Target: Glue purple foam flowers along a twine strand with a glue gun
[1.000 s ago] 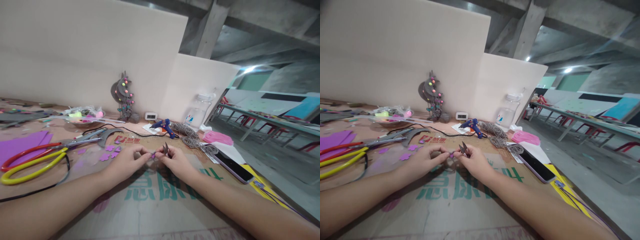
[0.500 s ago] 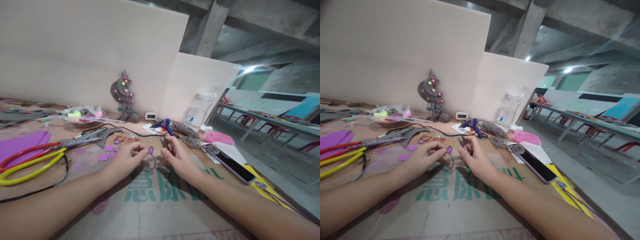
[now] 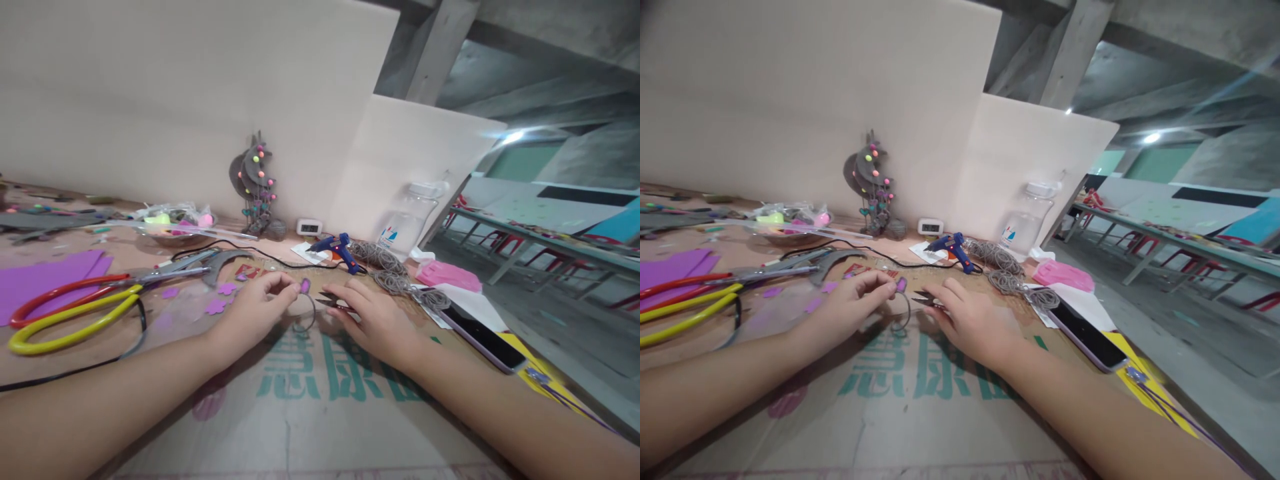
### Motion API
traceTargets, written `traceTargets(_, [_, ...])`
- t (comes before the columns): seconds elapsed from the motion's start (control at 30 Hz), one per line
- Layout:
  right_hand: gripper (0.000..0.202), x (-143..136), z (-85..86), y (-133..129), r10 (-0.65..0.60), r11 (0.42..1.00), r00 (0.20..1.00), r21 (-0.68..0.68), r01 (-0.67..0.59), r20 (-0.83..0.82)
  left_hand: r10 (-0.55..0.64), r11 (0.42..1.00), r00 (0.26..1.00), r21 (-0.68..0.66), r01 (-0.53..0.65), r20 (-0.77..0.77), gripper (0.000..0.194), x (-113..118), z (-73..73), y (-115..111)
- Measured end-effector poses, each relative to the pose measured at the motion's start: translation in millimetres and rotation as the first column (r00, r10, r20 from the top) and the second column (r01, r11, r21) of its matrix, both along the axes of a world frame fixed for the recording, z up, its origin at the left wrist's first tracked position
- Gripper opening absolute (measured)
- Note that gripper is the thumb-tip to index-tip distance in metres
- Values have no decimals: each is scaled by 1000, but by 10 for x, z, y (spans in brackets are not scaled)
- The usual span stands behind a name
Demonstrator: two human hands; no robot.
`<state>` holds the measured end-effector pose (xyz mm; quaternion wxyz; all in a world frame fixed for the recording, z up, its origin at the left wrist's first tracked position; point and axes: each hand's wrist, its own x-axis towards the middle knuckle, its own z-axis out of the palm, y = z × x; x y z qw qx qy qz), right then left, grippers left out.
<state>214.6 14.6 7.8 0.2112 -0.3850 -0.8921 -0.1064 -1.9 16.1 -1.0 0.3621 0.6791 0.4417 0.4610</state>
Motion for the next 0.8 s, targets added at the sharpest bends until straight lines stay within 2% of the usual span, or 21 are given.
traceTargets(0.23, [29,-30,-4,25,-26,1000,999,-6,26,27,-11,999,1000,-33,11,-1,26,13,1,-14])
traceTargets(0.53, [32,-64,7,-31,-6,1000,997,11,5,81,-66,998,998,-15,65,-24,26,1,-25,-16])
traceTargets(0.8, [37,-55,-34,-11,35,999,997,7,-36,65,-60,998,997,-24,59,-56,29,-4,-23,-9])
